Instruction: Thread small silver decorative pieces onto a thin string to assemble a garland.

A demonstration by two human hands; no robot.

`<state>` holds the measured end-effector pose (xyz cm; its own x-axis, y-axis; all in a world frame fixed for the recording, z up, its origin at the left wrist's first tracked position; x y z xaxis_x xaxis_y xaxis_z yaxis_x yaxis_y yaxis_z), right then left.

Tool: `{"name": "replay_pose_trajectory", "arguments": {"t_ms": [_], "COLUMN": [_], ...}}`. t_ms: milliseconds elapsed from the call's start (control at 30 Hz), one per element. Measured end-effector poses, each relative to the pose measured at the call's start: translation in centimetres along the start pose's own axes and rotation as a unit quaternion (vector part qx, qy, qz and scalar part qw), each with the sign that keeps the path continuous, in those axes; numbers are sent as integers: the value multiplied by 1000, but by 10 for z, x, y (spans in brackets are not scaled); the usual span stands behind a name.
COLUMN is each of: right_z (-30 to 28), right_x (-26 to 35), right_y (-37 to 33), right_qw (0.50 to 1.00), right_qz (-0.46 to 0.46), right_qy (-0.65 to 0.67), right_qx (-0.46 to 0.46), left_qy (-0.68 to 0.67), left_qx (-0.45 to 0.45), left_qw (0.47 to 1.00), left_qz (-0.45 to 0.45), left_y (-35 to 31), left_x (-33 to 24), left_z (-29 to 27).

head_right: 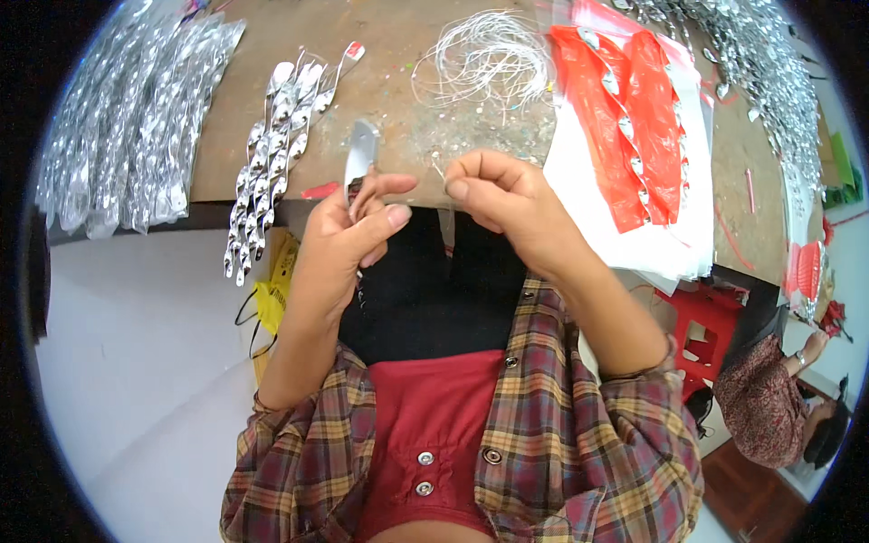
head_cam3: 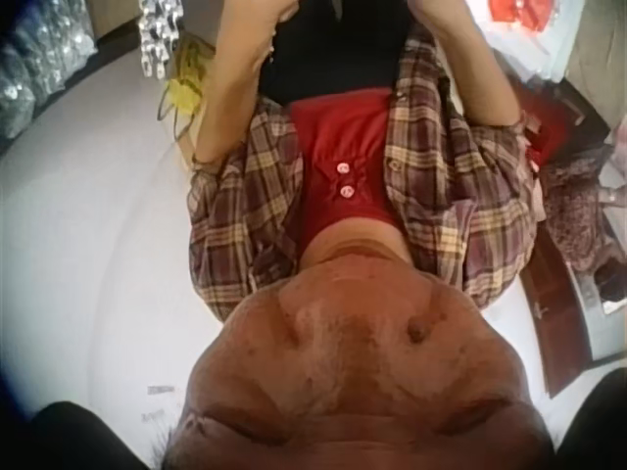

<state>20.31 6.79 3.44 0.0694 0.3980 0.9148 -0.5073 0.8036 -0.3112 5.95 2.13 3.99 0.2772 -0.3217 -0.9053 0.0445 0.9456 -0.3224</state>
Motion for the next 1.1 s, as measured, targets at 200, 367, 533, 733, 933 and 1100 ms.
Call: {"name": "replay_pose_trajectory", "arguments": {"t_ms": [200,367,533,733,933,1100], "right_z": [26,29,9,40,38,4], "right_x": [-27,-34,21,41,51,47], "right_y": [17,17,1,-4,-16,-14], "right_qw": [984,988,971,873,807,957], "right_qz": [-2,-9,-211,-309,-366,-210], "right_qy": [176,156,-46,-373,-464,-181], "right_qx": [21,7,-107,51,21,-85], "left_qy": [-30,-45,19,28,59,83], "left_qx": [13,4,8,5,4,47], "left_qw": [999,999,999,1000,994,987], "left_qz": [-10,-3,31,1,87,128], "left_y": [5,6,4,0,0,1], "left_x": [14,19,5,1,-10,-13], "left_z": [-1,-9,-12,-13,-7,-5]}}
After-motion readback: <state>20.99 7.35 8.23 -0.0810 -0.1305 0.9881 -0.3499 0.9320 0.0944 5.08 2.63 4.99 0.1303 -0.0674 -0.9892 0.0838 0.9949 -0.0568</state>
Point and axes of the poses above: each hand's wrist, its own y-axis towards the middle knuckle, its own z-axis out of the palm, x = y × z, the point moved 8 cm from there along y, towards the middle knuckle, and after that the axes turned 1 degree about -y, right-handed, at the moved point
